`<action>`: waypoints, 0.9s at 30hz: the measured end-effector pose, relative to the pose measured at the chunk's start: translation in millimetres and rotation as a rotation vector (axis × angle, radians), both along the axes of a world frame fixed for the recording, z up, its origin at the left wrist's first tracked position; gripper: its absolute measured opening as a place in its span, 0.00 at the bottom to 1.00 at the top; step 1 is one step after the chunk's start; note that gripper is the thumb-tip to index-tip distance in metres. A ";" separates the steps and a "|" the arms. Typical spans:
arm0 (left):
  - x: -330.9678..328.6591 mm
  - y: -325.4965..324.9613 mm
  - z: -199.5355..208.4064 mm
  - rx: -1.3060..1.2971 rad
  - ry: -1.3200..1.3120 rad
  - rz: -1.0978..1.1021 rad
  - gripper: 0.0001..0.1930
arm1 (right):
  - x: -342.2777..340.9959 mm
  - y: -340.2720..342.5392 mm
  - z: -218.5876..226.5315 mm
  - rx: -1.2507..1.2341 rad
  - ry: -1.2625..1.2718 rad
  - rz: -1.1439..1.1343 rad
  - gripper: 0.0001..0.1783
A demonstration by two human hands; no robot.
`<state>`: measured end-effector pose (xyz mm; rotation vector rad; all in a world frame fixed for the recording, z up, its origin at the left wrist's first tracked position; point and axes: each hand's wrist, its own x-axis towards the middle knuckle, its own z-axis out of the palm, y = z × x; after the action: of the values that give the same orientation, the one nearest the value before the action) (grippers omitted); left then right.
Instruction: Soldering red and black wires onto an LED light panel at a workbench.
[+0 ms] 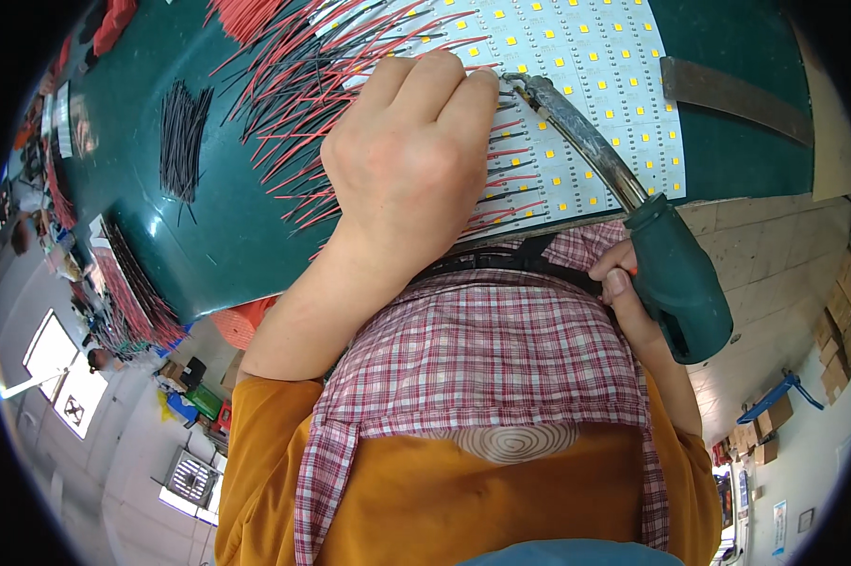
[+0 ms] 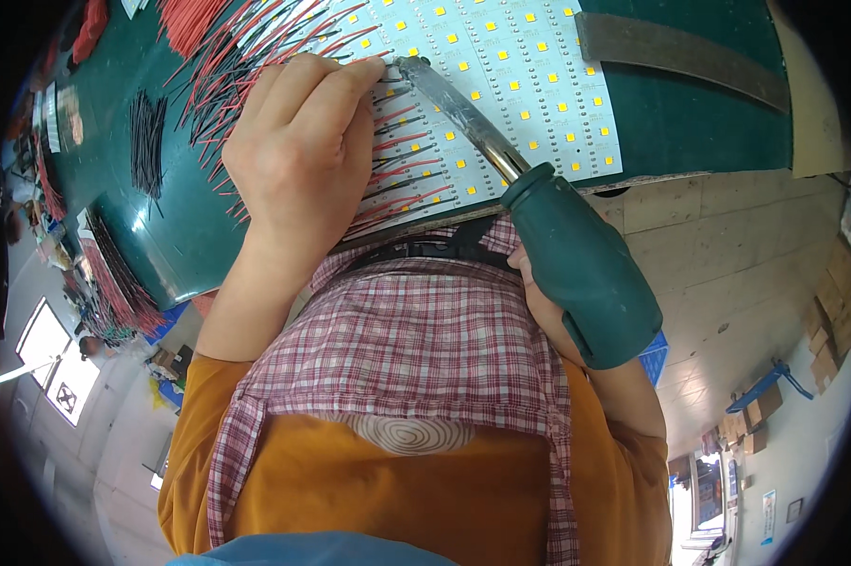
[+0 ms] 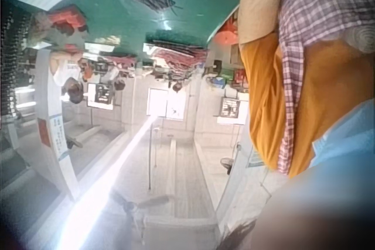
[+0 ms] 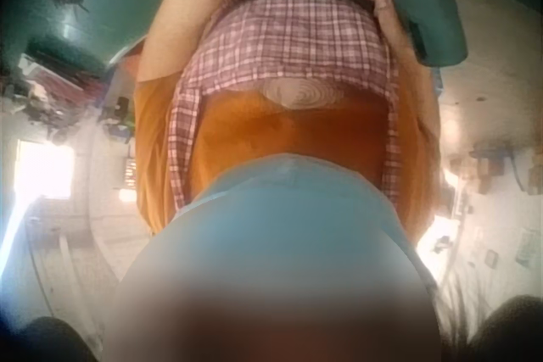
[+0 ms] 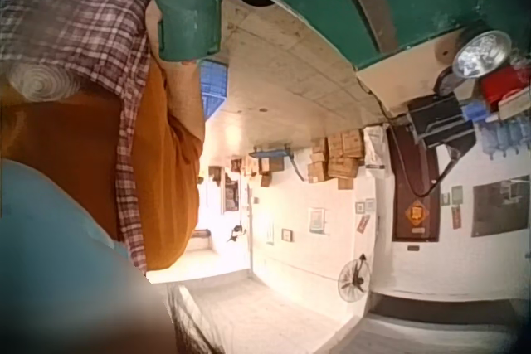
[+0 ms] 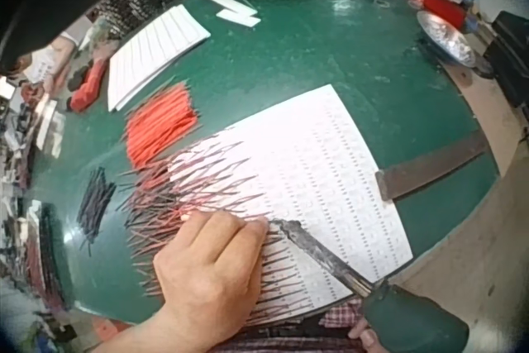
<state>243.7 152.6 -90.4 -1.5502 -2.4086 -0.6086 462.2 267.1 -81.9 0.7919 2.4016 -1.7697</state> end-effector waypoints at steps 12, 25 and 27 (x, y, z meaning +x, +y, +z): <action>6.6 -2.1 1.9 -0.076 0.076 -0.007 0.11 | 4.7 -5.0 0.7 -0.231 -0.051 -0.146 0.04; -9.6 -3.8 -7.6 0.072 0.084 -0.074 0.11 | -4.4 -1.8 9.9 -0.173 0.031 -0.129 0.05; -8.4 -3.9 -4.4 0.067 0.097 -0.069 0.11 | -4.9 0.5 12.0 -0.062 -0.020 -0.052 0.05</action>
<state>235.3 148.6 -94.9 -1.6031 -2.2493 -0.6067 457.3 267.6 -69.9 0.8680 2.3225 -1.8352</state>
